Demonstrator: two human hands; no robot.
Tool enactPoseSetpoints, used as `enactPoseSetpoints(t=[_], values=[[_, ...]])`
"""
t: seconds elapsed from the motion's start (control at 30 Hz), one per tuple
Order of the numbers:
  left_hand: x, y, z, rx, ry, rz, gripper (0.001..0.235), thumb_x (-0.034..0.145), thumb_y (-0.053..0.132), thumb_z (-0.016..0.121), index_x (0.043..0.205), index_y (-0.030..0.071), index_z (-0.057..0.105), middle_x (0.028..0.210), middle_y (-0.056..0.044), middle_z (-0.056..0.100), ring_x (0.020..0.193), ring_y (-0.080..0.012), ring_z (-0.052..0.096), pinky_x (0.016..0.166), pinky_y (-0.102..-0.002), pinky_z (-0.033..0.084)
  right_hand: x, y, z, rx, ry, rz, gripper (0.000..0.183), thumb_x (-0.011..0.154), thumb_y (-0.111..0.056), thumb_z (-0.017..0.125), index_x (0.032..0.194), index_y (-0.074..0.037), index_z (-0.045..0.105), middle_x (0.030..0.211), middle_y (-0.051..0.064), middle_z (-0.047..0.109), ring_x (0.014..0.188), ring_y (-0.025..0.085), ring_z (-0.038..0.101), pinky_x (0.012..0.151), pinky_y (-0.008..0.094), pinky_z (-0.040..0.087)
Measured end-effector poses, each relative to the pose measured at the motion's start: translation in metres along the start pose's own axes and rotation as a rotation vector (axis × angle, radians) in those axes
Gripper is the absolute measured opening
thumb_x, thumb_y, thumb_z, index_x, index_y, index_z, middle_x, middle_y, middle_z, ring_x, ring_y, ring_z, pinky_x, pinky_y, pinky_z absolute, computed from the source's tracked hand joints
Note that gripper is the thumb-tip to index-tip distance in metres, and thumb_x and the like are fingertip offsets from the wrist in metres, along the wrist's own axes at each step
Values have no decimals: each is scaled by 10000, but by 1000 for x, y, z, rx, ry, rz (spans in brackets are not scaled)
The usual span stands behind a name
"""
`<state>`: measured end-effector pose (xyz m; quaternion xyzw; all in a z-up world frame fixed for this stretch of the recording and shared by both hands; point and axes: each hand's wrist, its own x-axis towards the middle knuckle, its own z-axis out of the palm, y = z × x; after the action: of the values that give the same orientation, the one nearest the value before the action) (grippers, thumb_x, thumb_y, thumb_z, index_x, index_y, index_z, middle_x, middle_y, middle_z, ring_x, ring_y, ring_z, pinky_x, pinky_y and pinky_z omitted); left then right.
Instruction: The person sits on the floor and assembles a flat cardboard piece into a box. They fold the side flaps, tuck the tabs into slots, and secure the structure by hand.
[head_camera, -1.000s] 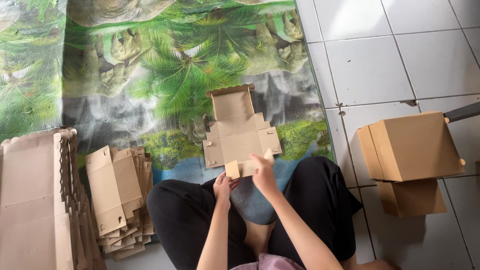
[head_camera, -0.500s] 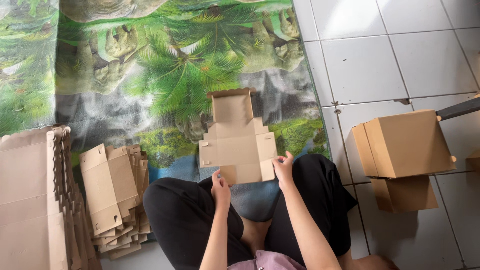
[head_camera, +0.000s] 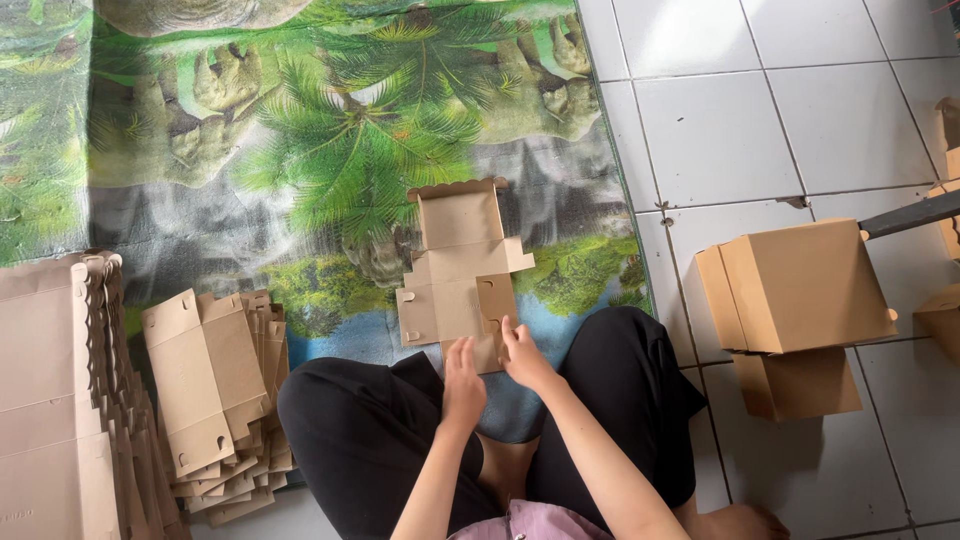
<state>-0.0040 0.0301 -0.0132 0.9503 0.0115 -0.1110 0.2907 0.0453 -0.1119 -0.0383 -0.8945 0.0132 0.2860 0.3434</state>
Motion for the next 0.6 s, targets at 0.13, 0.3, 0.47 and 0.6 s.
enactPoseSetpoints(t=[0.13, 0.3, 0.47, 0.6], values=[[-4, 4, 12, 240, -128, 92, 948, 737, -167, 506, 1511, 243, 145, 1481, -177, 155, 1336, -475, 276, 1090, -577, 286, -23, -41, -21, -111, -79, 24, 653, 938, -74, 500, 1479, 47, 155, 1212, 210, 380, 1131, 340, 521, 800, 404, 568], [2, 1, 56, 577, -22, 97, 748, 833, 34, 537, 1487, 252, 248, 1576, 40, 86, 1298, -534, 286, 1031, -690, 269, -17, -27, -18, -220, 60, -14, 518, 903, -32, 480, 1414, -12, 397, 1195, 138, 403, 1080, 283, 524, 669, 328, 583], [9, 10, 64, 637, -35, 45, 742, 816, 47, 546, 1473, 250, 266, 1569, 81, 118, 1256, -576, 299, 946, -755, 309, -16, -26, -21, -438, 77, -33, 577, 835, 12, 469, 1404, -65, 407, 1489, 87, 217, 1132, 335, 439, 859, 434, 517], [16, 19, 50, 574, -248, -23, 806, 848, 12, 501, 1503, 322, 148, 1568, 121, 85, 1278, -593, 225, 936, -789, 277, -13, -33, -17, -506, -17, 82, 752, 830, -8, 467, 1507, -64, 147, 1597, 16, 10, 1131, 332, 386, 901, 426, 484]])
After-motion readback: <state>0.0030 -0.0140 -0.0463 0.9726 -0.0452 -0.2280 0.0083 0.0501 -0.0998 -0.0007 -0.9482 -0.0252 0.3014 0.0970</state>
